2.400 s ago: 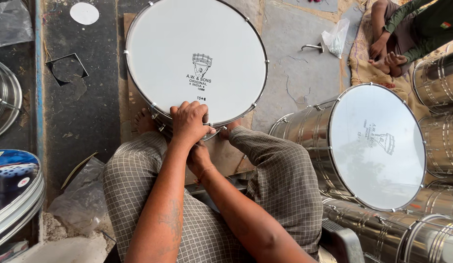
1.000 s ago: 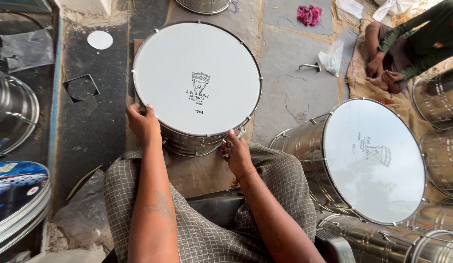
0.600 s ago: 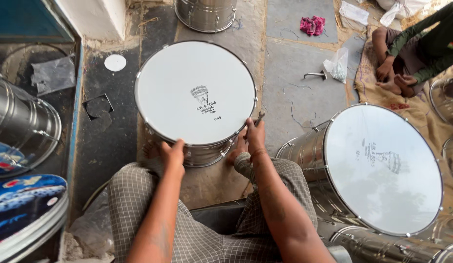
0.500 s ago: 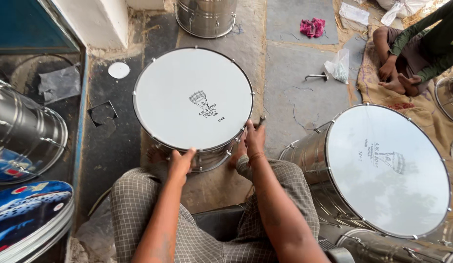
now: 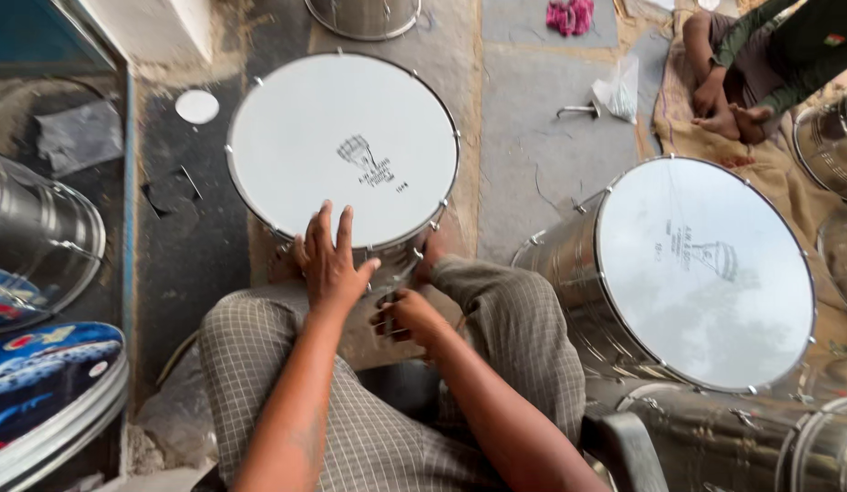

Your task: The person uses a drum key to tighten the tension rods on a silver metal drum placed between their legs. They systematically rotate the drum and adjust multiple lugs around the rim to secure the drumhead. The person occasionally taps the drumhead to check the tension.

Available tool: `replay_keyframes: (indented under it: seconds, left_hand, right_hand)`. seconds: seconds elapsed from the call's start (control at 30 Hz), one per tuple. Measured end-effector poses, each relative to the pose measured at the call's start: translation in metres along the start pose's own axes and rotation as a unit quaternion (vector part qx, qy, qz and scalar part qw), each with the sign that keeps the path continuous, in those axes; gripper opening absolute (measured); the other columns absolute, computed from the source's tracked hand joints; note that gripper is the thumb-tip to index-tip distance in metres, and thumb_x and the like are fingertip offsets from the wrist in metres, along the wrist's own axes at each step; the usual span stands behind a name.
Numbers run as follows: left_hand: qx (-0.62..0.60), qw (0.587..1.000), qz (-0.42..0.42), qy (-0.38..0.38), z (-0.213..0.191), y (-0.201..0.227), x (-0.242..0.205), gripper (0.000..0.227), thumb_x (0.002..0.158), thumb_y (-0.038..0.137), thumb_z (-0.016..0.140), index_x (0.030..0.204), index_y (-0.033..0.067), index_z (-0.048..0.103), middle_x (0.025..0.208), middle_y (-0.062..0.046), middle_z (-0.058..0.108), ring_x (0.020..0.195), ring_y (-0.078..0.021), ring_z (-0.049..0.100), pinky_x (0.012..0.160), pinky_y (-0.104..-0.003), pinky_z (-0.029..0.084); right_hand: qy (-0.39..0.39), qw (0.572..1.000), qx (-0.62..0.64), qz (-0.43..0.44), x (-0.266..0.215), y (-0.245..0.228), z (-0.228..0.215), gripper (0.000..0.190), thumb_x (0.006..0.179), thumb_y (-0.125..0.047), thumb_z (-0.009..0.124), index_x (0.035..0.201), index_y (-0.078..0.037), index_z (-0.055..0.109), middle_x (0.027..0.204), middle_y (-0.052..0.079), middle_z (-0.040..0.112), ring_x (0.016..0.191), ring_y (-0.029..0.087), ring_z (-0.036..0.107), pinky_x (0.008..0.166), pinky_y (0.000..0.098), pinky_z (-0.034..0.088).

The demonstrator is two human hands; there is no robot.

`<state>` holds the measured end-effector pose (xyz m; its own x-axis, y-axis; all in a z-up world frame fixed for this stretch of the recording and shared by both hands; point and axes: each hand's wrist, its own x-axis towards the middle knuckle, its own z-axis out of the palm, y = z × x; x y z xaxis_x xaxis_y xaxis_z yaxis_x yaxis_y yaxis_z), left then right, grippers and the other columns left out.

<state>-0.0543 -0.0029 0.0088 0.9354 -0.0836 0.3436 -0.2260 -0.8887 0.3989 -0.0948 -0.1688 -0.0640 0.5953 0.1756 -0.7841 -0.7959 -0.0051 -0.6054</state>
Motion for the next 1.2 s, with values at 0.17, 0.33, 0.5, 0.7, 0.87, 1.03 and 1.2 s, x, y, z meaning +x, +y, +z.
replay_keyframes:
  seconds: [0.17, 0.33, 0.5, 0.7, 0.87, 1.03, 1.2]
  left_hand:
    - [-0.038, 0.999, -0.005, -0.002, 0.018, -0.019, 0.019, 0.060, 0.058, 0.050, 0.094, 0.096, 0.0142, 0.064, 0.104, -0.003, 0.057, 0.106, -0.0281, 0.051, 0.098, -0.050, 0.032]
    - [-0.064, 0.998, 0.013, 0.000, 0.022, -0.023, 0.027, 0.054, 0.057, 0.049, 0.094, 0.083, 0.0151, 0.061, 0.091, -0.001, 0.058, 0.095, -0.0261, 0.052, 0.091, -0.047, 0.033]
    - [-0.070, 0.997, 0.002, -0.011, 0.025, -0.024, 0.029, 0.054, 0.056, 0.049, 0.095, 0.079, 0.0142, 0.060, 0.088, -0.001, 0.058, 0.093, -0.0261, 0.052, 0.089, -0.046, 0.033]
    - [-0.071, 0.997, -0.004, -0.033, 0.022, -0.024, 0.029, 0.053, 0.056, 0.047, 0.096, 0.078, 0.0147, 0.060, 0.088, 0.000, 0.058, 0.092, -0.0249, 0.052, 0.089, -0.045, 0.032]
    - [-0.075, 0.996, -0.012, -0.040, 0.024, -0.022, 0.030, 0.051, 0.057, 0.043, 0.097, 0.077, 0.0153, 0.060, 0.088, 0.001, 0.059, 0.092, -0.0235, 0.052, 0.090, -0.045, 0.032]
    - [-0.076, 0.997, -0.007, -0.031, 0.021, -0.021, 0.032, 0.049, 0.056, 0.041, 0.097, 0.076, 0.0161, 0.060, 0.089, 0.001, 0.059, 0.093, -0.0235, 0.052, 0.090, -0.044, 0.032]
    - [-0.073, 0.996, -0.018, -0.049, 0.022, -0.021, 0.032, 0.050, 0.057, 0.043, 0.097, 0.076, 0.0153, 0.060, 0.087, 0.001, 0.059, 0.093, -0.0239, 0.052, 0.090, -0.045, 0.032]
  right_hand:
    - [-0.085, 0.994, 0.036, 0.063, 0.073, 0.038, 0.023, 0.018, 0.105, -0.022, 0.053, 0.115, -0.008, 0.057, 0.098, 0.013, 0.076, 0.081, 0.032, 0.074, 0.069, 0.0478, 0.059]
    - [-0.039, 0.983, 0.176, 0.018, 0.132, 0.052, 0.046, 0.019, 0.102, -0.016, 0.051, 0.117, -0.004, 0.056, 0.092, 0.012, 0.071, 0.075, 0.028, 0.072, 0.070, 0.0486, 0.063]
    - [-0.028, 0.917, 0.349, -0.189, 0.138, 0.055, 0.089, 0.029, 0.102, -0.011, 0.055, 0.130, -0.007, 0.058, 0.099, 0.005, 0.072, 0.077, 0.018, 0.068, 0.065, 0.0353, 0.055]
    - [0.055, 0.973, 0.193, -0.111, 0.116, 0.041, 0.079, 0.037, 0.097, -0.031, 0.063, 0.124, -0.005, 0.060, 0.082, 0.007, 0.067, 0.061, 0.019, 0.059, 0.048, 0.0339, 0.048]
    - [0.034, 0.845, -0.522, -0.114, 0.138, 0.008, -0.014, 0.046, 0.077, -0.029, 0.080, 0.114, -0.005, 0.064, 0.086, 0.010, 0.070, 0.072, 0.026, 0.068, 0.063, 0.0402, 0.057]
    - [0.020, 0.684, -0.714, -0.151, 0.172, -0.001, -0.042, 0.037, 0.079, -0.020, 0.074, 0.114, -0.009, 0.070, 0.097, 0.013, 0.070, 0.093, 0.028, 0.067, 0.079, 0.0427, 0.057]
    - [-0.050, 0.948, -0.314, -0.014, 0.123, 0.031, -0.031, 0.023, 0.097, -0.021, 0.062, 0.110, -0.002, 0.066, 0.091, 0.018, 0.072, 0.079, 0.031, 0.069, 0.072, 0.0485, 0.056]
